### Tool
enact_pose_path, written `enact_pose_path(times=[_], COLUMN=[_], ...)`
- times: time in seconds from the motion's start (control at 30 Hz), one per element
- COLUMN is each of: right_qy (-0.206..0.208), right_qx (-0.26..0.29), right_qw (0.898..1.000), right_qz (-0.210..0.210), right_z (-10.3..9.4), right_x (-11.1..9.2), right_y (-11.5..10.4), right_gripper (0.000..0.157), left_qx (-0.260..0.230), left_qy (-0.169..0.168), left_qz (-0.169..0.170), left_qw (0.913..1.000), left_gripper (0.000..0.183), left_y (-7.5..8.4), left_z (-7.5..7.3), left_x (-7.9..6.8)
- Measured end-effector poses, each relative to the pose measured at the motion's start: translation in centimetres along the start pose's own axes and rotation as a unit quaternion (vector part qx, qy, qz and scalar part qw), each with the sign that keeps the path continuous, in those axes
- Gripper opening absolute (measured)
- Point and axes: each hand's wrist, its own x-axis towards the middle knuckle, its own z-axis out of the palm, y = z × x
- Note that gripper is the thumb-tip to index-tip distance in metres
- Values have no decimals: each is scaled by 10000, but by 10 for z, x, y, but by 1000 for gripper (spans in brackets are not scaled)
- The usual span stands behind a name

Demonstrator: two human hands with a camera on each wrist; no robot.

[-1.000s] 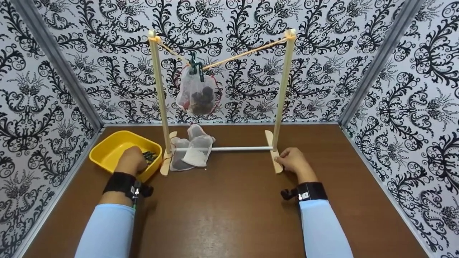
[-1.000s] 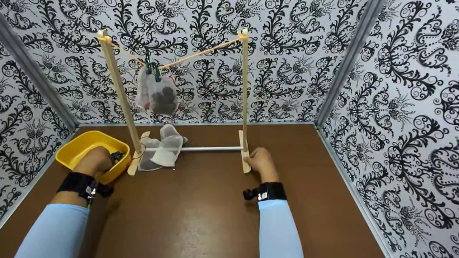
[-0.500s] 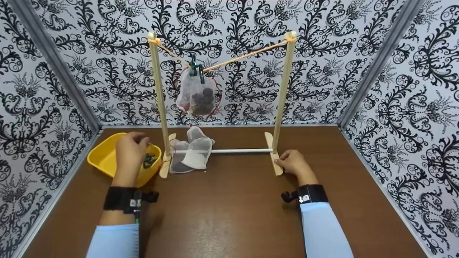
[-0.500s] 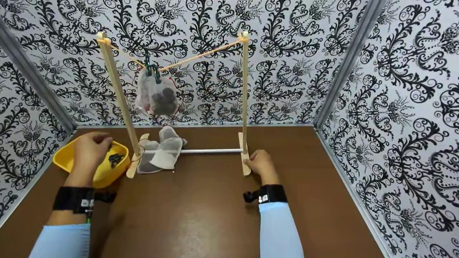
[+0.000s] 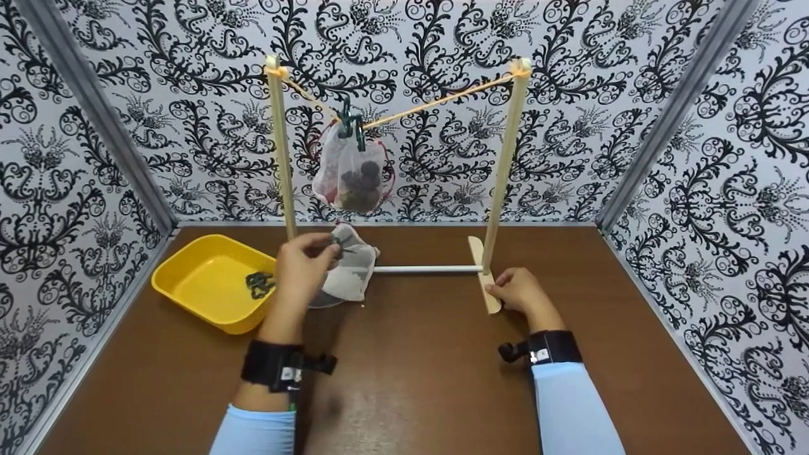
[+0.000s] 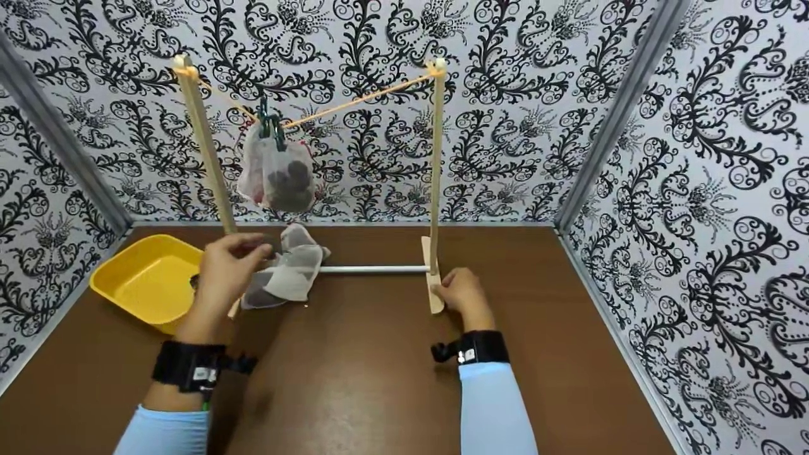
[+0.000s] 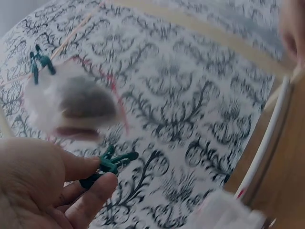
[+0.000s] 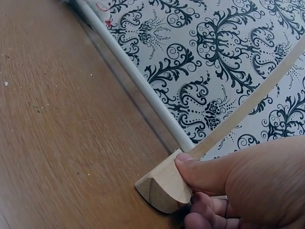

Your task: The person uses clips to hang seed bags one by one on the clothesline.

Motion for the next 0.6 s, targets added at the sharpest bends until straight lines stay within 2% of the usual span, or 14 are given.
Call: enact_pose_path(times=[0.1, 0.13, 0.23, 0.33, 0.37, 0.4, 0.5, 0.6], right_qy=[6, 41, 320, 624, 676, 661, 482, 186], right_qx=[-33, -11, -279, -285, -253, -68, 424, 841], right_qw=[10000, 9995, 9972, 9905, 9896, 9863, 9694, 9447], right_qz=[-60, -299, -608, -1196, -1247, -1512, -2369, -3165], right_z=[-2, -1, -7, -8, -9, -7, 5, 19], right_x=[0, 9, 7, -1, -15, -20, -38, -54], right_y=[0, 12, -1, -31, -58, -71, -110, -140], right_gripper=[30, 32, 31, 31, 28, 31, 49, 69], left_qx=[-540, -670, -894, -1114, -1181, -1259, -1439, -1567], left_qy=[-153, -194, -273, -261, -261, -271, -403, -629], left_qz=[-93, -103, -143, -161, -173, -181, -231, -310], left_qw=[9984, 9975, 9955, 9933, 9925, 9915, 9885, 9851], left_gripper=[26, 25, 25, 24, 24, 24, 24, 24], left_y=[4, 5, 10, 15, 18, 20, 26, 29], left_z=[11, 14, 22, 28, 29, 31, 36, 41], left_x=[-6, -8, -14, -19, -21, -23, -28, -32])
